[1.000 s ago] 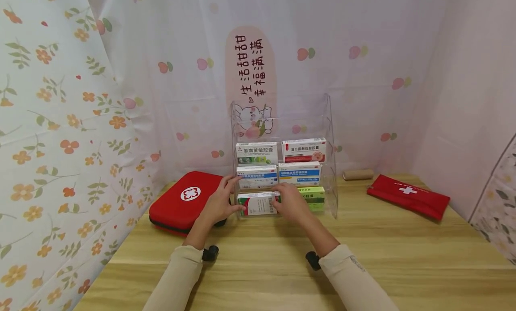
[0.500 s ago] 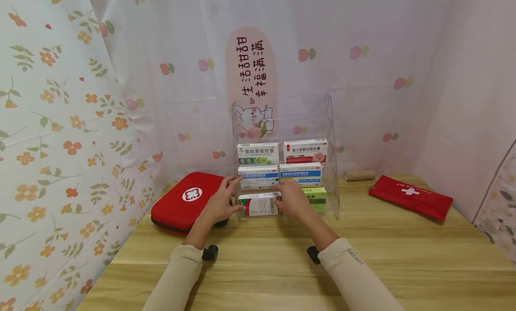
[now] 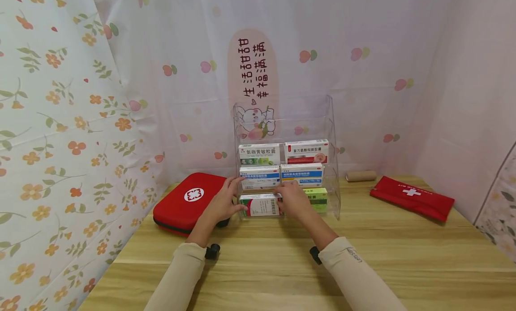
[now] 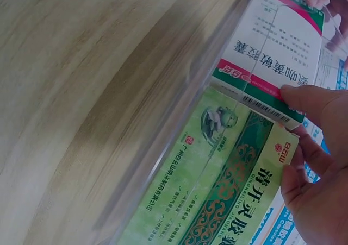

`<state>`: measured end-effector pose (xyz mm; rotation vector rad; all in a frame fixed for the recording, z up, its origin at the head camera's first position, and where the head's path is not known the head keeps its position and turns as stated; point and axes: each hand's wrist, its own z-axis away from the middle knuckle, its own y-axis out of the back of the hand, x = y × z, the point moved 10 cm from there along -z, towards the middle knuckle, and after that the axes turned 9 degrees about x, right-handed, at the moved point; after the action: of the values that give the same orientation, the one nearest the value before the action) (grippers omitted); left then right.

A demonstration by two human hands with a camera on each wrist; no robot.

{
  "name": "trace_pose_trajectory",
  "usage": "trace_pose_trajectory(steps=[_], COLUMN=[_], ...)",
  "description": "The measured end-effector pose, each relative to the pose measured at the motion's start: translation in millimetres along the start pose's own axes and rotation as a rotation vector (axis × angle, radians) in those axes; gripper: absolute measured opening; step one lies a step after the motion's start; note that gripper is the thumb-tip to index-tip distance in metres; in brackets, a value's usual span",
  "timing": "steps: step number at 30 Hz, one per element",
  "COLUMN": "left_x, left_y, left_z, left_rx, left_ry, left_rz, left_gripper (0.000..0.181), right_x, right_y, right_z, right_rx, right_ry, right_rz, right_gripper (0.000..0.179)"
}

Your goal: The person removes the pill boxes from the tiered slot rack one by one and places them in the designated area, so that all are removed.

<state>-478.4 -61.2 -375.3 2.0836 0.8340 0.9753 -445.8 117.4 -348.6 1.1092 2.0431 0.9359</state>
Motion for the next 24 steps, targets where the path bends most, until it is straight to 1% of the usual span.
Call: trace_pose_trajectory(steps=[5, 9, 13, 17, 24], left_x=[1.5, 2.2, 1.7, 2.4, 5.1], left_y=[1.0, 2.6, 2.4, 0.6, -3.0], left_z=[0.4, 0.1, 0.2, 1.0, 1.4], left_rx=[-0.003, 0.005, 0.007, 0.006, 0.001], left_ry=[-0.011, -0.017, -0.009, -0.005, -0.013], left_rz=[0.025, 0.025, 0.022, 0.027, 0.026], left_gripper=[0.094, 0.093, 0.095, 0.095, 0.096], right_x=[1.2, 2.1, 0.4, -1.2, -1.2], right_y=[2.2, 3.3, 5.4, 11.1, 25.0], right_z=[-0.1, -2.2, -3.3, -1.8, 1.1], right_rx=[0.020, 0.024, 0.035, 0.072, 0.147], right_ry=[-0.011, -0.032, -0.048, -0.061, -0.070], right_rz=[-0.034, -0.073, -0.142, -0.199, -0.265], right_gripper=[0.022, 0.022, 0.021, 0.020, 0.019])
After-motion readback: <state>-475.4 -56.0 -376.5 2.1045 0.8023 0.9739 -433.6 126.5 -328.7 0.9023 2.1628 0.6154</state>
